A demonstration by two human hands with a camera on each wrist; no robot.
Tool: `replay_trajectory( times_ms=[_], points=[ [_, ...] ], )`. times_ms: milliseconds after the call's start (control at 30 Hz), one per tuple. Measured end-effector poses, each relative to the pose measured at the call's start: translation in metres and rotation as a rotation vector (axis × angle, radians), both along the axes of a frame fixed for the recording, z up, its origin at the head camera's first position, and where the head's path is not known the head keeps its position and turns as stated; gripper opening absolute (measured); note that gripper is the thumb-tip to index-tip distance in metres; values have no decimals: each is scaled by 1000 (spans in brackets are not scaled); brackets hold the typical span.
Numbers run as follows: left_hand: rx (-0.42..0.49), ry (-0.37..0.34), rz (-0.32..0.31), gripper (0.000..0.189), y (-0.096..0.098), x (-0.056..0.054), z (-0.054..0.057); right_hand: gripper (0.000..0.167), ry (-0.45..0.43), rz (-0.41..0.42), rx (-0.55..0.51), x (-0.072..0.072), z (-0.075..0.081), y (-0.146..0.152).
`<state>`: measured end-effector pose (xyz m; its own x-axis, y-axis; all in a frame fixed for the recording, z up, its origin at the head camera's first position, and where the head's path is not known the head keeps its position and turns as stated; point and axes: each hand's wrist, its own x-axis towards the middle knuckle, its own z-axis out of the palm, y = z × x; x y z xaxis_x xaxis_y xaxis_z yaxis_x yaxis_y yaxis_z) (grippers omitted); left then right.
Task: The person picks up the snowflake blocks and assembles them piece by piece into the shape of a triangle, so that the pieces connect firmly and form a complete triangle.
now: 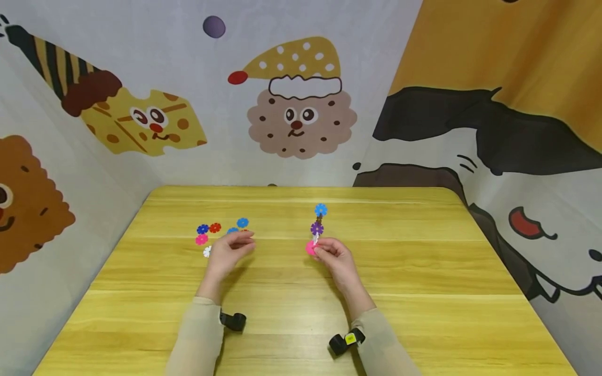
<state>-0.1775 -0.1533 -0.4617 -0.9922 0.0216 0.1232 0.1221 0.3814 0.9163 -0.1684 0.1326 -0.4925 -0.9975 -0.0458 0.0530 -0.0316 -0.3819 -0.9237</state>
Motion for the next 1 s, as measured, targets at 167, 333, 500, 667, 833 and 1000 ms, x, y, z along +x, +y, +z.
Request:
replay_trajectory(
  times_ms=[167, 333, 500, 667, 833, 1000],
  points=[
    [-34, 21, 25, 35, -37, -1, -3, 21, 1, 9, -6, -1, -1, 0],
    [-47, 3, 62, 42, -64, 1, -2, 24, -14, 7, -1, -2, -1, 1],
    [-47, -43, 80, 47, -83, 5, -2, 22, -21, -3, -1, -4, -2, 2],
    [-94, -113, 64, 52, -96, 7, -3, 20, -41, -8, 1, -4, -2, 2],
    [-143, -137, 37, 53, -105, 7, -7, 21, -57, 0, 1, -3, -2, 1],
    [-170, -111, 27, 48, -107, 8, -9, 21, -41, 8, -11, -3, -3, 1]
  ],
)
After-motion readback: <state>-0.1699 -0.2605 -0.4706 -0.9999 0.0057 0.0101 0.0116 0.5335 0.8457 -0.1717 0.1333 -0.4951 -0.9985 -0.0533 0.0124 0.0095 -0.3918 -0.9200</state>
